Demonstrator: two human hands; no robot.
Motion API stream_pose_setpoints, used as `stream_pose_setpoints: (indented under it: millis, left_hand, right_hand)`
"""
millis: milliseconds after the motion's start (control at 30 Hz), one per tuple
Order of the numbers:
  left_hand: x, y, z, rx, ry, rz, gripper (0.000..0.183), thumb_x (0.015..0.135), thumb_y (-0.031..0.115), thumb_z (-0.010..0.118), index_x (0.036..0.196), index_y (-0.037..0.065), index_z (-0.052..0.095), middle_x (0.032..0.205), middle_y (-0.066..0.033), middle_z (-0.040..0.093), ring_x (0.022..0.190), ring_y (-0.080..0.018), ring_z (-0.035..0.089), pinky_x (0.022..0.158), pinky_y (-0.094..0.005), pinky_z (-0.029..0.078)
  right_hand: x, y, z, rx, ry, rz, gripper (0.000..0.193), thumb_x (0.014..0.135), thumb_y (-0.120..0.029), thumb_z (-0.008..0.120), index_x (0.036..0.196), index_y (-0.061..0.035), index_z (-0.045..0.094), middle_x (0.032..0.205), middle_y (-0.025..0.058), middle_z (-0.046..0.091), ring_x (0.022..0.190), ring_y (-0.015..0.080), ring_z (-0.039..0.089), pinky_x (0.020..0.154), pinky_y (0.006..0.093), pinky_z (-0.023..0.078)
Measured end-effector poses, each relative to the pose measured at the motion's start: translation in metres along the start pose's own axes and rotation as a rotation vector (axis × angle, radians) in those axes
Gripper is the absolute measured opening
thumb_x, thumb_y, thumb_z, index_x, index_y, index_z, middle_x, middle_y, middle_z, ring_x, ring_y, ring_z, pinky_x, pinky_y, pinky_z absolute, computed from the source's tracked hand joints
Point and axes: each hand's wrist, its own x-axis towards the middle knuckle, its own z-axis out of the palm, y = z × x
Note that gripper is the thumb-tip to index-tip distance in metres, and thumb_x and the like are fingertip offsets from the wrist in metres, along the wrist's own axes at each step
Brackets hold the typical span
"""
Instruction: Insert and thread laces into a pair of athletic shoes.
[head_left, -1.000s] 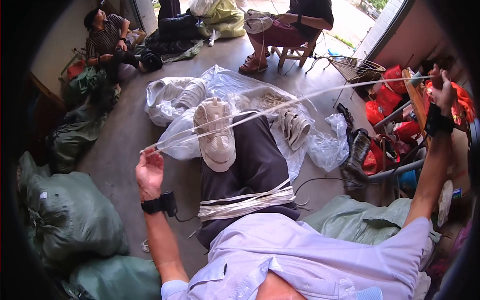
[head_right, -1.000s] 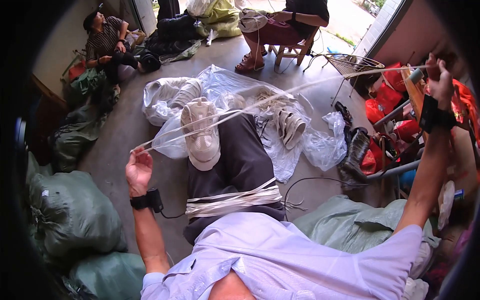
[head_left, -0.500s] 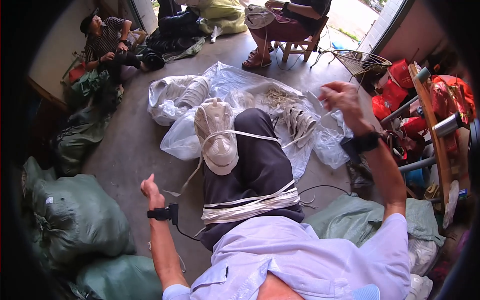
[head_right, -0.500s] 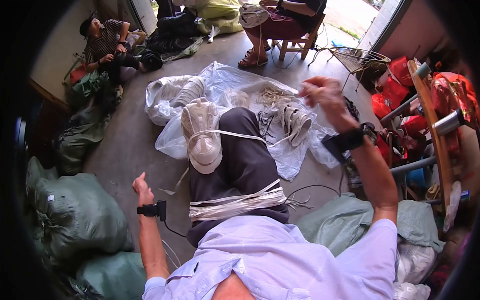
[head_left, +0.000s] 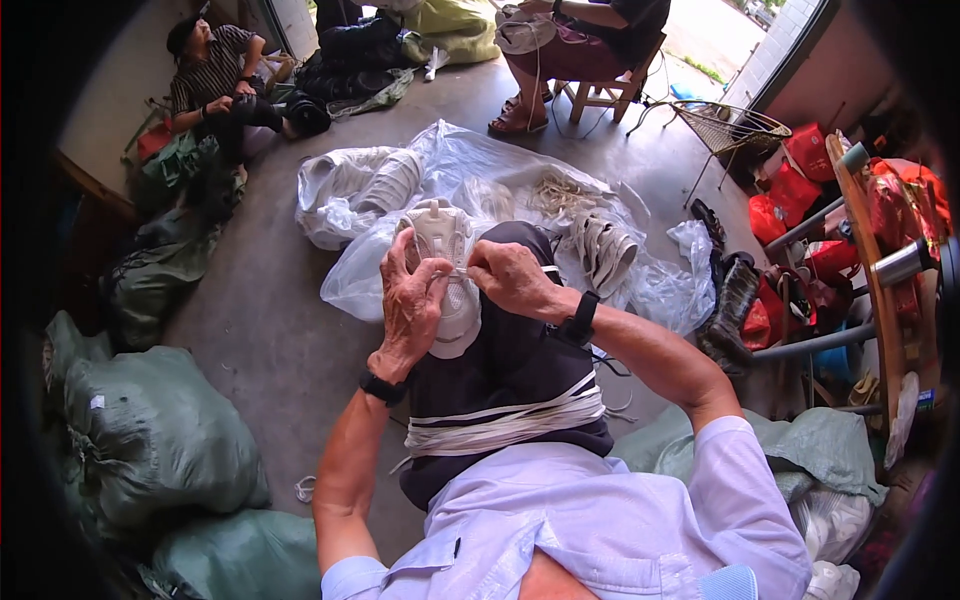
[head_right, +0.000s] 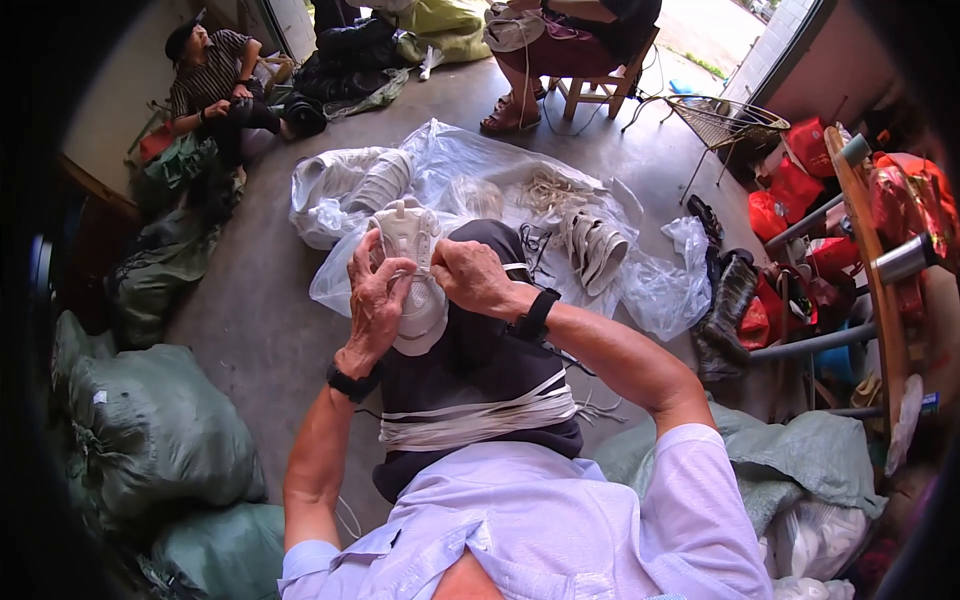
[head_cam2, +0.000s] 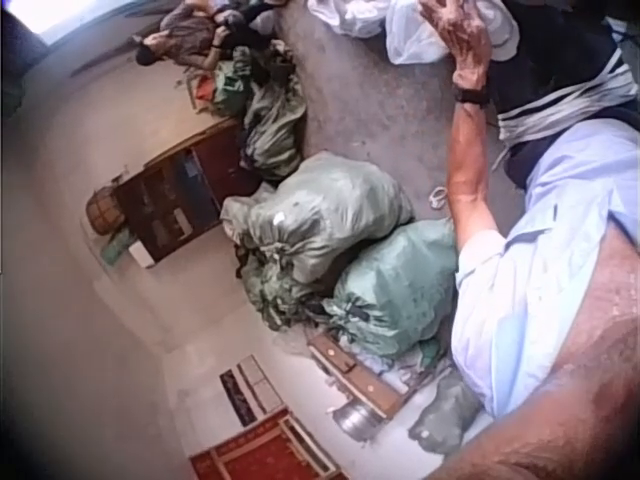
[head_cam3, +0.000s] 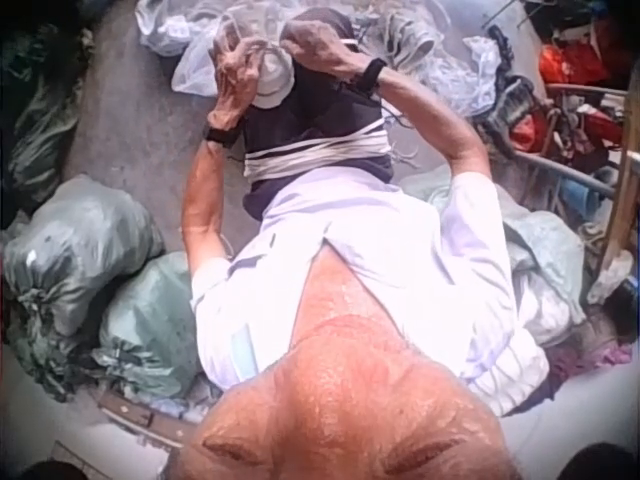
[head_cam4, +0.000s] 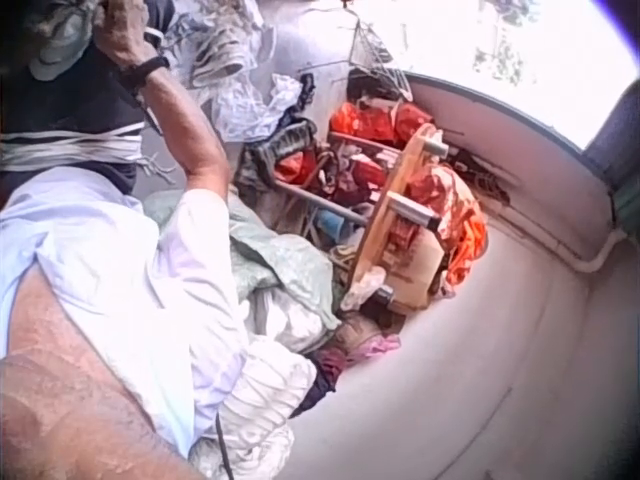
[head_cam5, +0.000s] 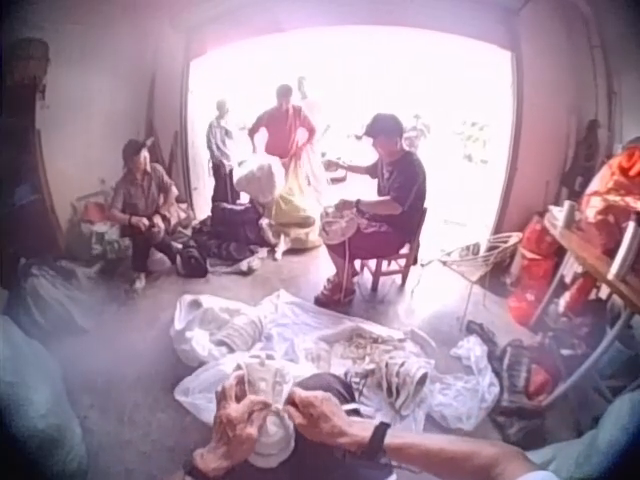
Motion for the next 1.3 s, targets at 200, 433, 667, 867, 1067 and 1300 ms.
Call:
stream_pose_setpoints:
  millis: [200,433,667,867,1067,1300]
  left_hand:
    - [-0.005,-0.007,0.005,-0.016,0.030,-0.030,0.015,0.084,0.002,0.077,0.096,0.009,0.073,0.155,-0.0209,0.039,0.141,-0.0402,0.040,0.118,-0.0474,0.034]
    - [-0.006,-0.008,0.010,-0.052,0.055,-0.021,0.025,0.083,0.004,0.074,0.107,0.009,0.069,0.154,-0.0217,0.039,0.143,-0.0420,0.037,0.118,-0.0498,0.031]
    - [-0.012,0.009,0.014,0.101,0.037,0.016,0.045,0.083,0.003,0.066,0.128,0.005,0.056,0.157,-0.0251,0.032,0.145,-0.0436,0.031,0.119,-0.0528,0.025]
    - [-0.012,0.007,0.009,0.188,-0.058,0.064,0.050,0.086,0.010,0.066,0.135,0.008,0.057,0.159,-0.0241,0.029,0.147,-0.0430,0.029,0.120,-0.0523,0.024]
    - [-0.013,-0.013,-0.003,0.076,-0.101,0.073,0.058,0.089,0.013,0.068,0.146,0.016,0.057,0.165,-0.0234,0.024,0.150,-0.0416,0.026,0.122,-0.0499,0.021]
    - [-0.004,-0.028,-0.001,0.085,-0.143,0.301,0.056,0.092,0.014,0.064,0.148,0.017,0.056,0.165,-0.0208,0.031,0.150,-0.0425,0.028,0.122,-0.0512,0.022]
  right_hand:
    - [0.004,0.006,0.007,0.170,-0.115,0.077,0.018,0.084,-0.016,0.066,0.086,0.0017,0.069,0.074,0.0214,0.068,0.071,0.0351,0.070,0.068,0.0468,0.053]
    - [0.023,-0.003,-0.013,0.387,-0.323,0.407,0.027,0.078,-0.017,0.066,0.070,0.0080,0.063,0.061,0.0049,0.052,0.061,0.0130,0.054,0.053,0.0343,0.045]
    - [0.026,-0.012,-0.012,0.229,-0.286,0.432,0.027,0.077,-0.017,0.064,0.071,0.0089,0.066,0.066,0.0157,0.064,0.066,0.0203,0.065,0.059,0.0392,0.050]
    - [0.004,-0.011,0.001,-0.160,-0.175,-0.026,0.013,0.076,-0.006,0.062,0.084,0.0033,0.066,0.075,0.0242,0.068,0.069,0.0365,0.070,0.062,0.0483,0.051]
    - [0.006,-0.008,-0.011,-0.369,-0.136,-0.469,0.022,0.073,-0.006,0.068,0.095,-0.0057,0.067,0.113,0.0140,0.056,0.121,0.0333,0.051,0.106,0.0558,0.035]
    - [0.034,-0.005,-0.026,-0.376,-0.299,-0.571,0.045,0.068,-0.008,0.083,0.109,-0.0074,0.063,0.111,0.0094,0.058,0.119,0.0296,0.054,0.120,0.0526,0.030]
